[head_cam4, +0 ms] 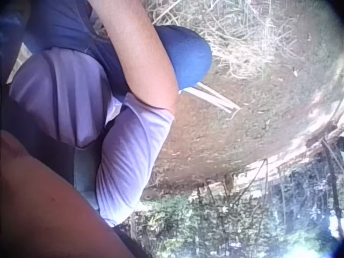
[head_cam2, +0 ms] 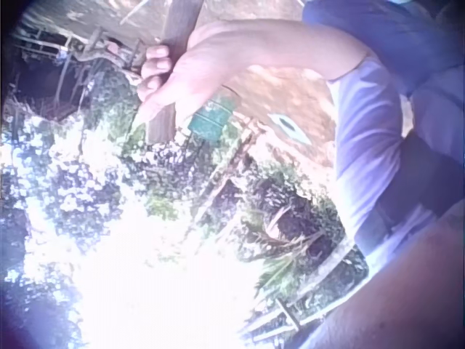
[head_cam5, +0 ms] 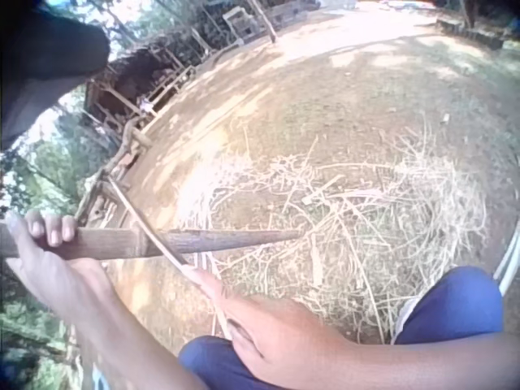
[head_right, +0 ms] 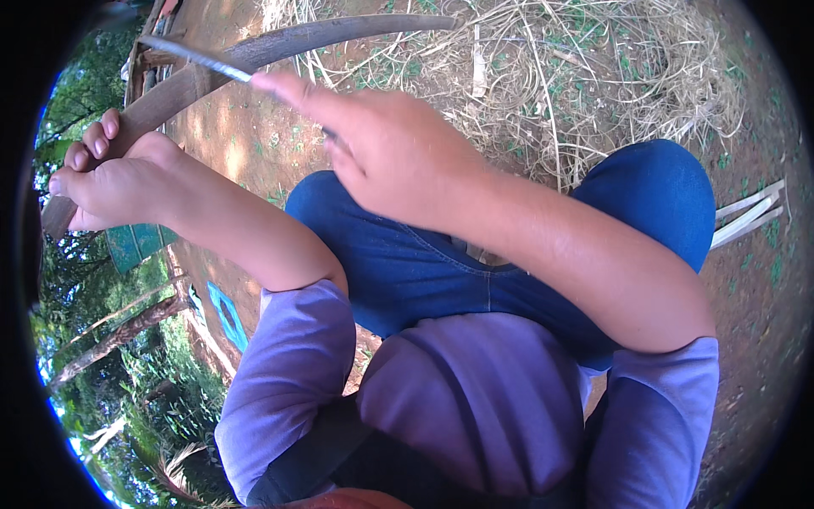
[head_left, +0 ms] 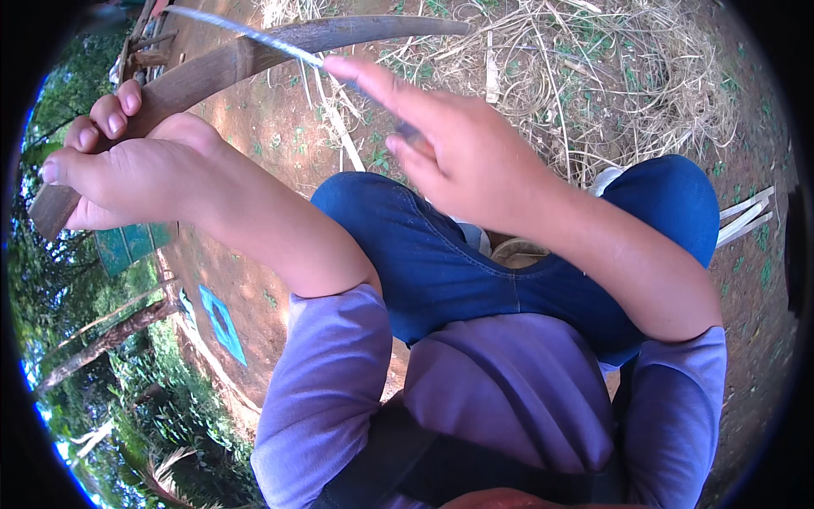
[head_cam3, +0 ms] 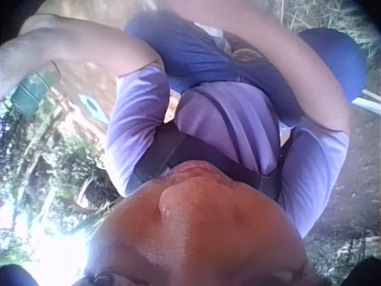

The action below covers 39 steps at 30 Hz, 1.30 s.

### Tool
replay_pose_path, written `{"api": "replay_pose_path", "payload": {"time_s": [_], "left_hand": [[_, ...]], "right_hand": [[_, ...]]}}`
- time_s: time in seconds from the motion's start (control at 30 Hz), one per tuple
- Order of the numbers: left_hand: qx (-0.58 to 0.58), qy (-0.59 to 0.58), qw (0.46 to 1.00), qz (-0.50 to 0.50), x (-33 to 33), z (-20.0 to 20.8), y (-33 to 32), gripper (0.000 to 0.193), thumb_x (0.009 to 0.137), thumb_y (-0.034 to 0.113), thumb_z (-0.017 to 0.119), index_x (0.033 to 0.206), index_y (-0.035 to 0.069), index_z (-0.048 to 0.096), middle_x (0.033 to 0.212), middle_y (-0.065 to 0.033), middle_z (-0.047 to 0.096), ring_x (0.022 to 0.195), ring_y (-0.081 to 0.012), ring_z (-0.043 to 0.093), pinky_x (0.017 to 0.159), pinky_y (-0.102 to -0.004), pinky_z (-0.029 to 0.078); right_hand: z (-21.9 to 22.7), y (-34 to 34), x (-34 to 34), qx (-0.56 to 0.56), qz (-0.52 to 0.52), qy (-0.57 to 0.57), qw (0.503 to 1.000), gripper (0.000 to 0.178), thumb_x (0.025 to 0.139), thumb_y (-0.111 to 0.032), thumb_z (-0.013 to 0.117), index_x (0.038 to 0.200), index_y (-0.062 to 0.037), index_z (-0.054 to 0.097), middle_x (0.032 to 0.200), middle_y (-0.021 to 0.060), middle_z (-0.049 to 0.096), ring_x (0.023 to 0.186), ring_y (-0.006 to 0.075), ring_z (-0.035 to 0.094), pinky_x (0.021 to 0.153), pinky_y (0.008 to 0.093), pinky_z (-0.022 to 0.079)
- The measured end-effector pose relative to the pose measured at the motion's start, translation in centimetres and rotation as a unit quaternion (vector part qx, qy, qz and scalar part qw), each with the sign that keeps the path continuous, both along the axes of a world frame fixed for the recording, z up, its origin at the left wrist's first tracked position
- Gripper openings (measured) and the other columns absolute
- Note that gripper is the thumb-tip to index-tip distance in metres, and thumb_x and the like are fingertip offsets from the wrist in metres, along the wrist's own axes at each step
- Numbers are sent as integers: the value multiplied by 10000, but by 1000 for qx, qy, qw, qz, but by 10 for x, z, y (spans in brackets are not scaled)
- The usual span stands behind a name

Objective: The person shaves a strip of bamboo with a knife.

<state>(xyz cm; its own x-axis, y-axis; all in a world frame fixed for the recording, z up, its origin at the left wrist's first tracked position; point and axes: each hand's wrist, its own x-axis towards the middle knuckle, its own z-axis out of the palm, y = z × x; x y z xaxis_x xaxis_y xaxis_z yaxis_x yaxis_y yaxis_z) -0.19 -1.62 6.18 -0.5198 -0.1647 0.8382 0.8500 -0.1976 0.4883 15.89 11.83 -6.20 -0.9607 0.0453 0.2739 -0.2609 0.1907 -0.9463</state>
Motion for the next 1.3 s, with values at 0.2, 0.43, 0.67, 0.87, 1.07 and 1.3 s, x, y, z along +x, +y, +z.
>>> {"api": "replay_pose_path", "payload": {"time_s": [0.2,0.43,0.67,0.87,1.07,1.3], "left_hand": [[-30,-8,1000,4,4,3,-1,144,1061,226,495,1046,141,380,770,-23,440,584,-129,419,510,-289,392],[-46,1,999,17,2,1,-5,140,1065,234,472,1035,138,376,779,-23,427,597,-125,415,510,-293,398],[-17,-14,999,27,-6,2,-8,123,1066,224,456,1035,142,370,774,-26,425,585,-135,402,505,-299,390],[-5,-15,1000,19,-13,2,-14,118,1067,217,429,1004,131,379,744,-25,430,563,-145,393,496,-305,369],[0,-22,999,25,-18,3,-19,122,1063,208,442,1015,128,363,758,-28,425,580,-145,397,499,-308,376],[4,-25,999,26,-29,0,-29,112,1063,196,429,1022,124,353,764,-33,423,581,-150,393,487,-311,370]], "right_hand": [[-18,-9,-5,0,-52,88,995,770,887,8,552,1587,-223,328,581,86,466,503,165,443,521,349,405],[-7,-4,1,6,-15,23,1000,758,866,-8,544,1566,-218,345,660,177,575,595,335,582,601,467,476],[-14,-5,5,14,-29,22,999,769,879,-5,550,1577,-242,331,647,150,526,564,276,541,587,431,457],[-15,9,0,27,8,-112,993,739,869,-12,529,1558,-212,351,702,204,602,654,382,631,633,499,500],[-31,20,-13,56,-2,-103,993,752,885,-10,527,1576,-225,323,593,138,522,532,263,541,569,428,464],[-39,20,-21,46,4,-150,988,756,873,-14,533,1573,-220,332,619,166,580,543,313,597,582,458,489]]}}
